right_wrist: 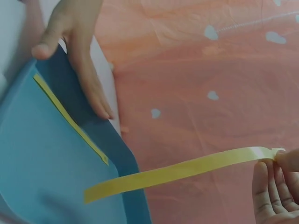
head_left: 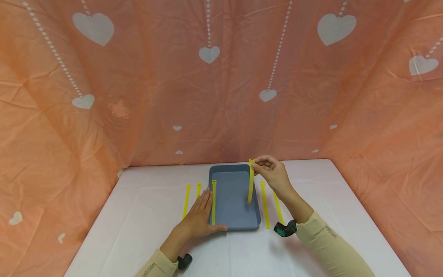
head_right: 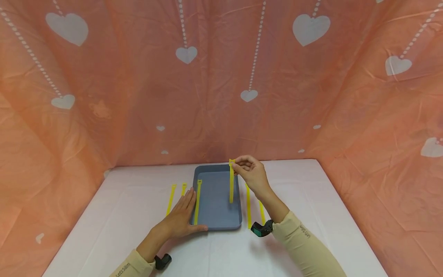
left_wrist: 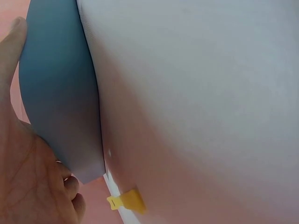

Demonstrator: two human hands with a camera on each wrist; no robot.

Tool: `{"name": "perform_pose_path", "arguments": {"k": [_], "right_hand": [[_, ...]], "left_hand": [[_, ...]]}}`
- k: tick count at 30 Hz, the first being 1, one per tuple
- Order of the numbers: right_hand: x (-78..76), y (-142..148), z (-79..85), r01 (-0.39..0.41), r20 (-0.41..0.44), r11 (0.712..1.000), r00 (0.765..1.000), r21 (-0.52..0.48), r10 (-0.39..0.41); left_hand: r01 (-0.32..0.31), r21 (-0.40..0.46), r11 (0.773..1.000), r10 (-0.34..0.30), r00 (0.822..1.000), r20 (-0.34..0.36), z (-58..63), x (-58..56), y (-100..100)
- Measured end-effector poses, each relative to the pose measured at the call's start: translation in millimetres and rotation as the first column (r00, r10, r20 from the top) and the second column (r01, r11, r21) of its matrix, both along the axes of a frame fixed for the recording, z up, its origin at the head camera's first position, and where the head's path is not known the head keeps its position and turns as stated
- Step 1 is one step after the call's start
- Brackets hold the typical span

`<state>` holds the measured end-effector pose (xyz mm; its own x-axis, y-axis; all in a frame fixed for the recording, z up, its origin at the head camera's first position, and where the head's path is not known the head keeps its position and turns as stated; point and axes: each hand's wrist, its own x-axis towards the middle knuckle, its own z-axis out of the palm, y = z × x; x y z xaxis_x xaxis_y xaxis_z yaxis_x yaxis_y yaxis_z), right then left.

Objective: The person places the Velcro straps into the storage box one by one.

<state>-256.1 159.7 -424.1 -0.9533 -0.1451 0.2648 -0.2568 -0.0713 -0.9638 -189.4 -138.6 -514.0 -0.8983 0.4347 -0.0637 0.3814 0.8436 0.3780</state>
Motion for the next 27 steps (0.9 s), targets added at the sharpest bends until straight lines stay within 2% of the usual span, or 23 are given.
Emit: {"name": "perform_pose_path", "arguments": {"k": [16,22,27], "right_hand": [[7.4,-43,-22.9,-0.044,0.06,0.996,0.997,-0.074,0.048],[5.1,-55,-27.8,-0.062,0.133,0.995,0.988,-0.077,0.072],[-2.0,-60,-37.1,-0.042,0.193,0.996,0.98,-0.08,0.057]], "left_hand": [[-0.004,0.031,0.999,0.004,1.0,0.005,-1.0,-1.0,-1],[-0.014,0.002,1.0,0.014,1.0,0.017,-0.1,-1.4,-1],[-0.018,0.0,1.0,0.018,1.0,0.019,1.4,-1.1,0]]}}
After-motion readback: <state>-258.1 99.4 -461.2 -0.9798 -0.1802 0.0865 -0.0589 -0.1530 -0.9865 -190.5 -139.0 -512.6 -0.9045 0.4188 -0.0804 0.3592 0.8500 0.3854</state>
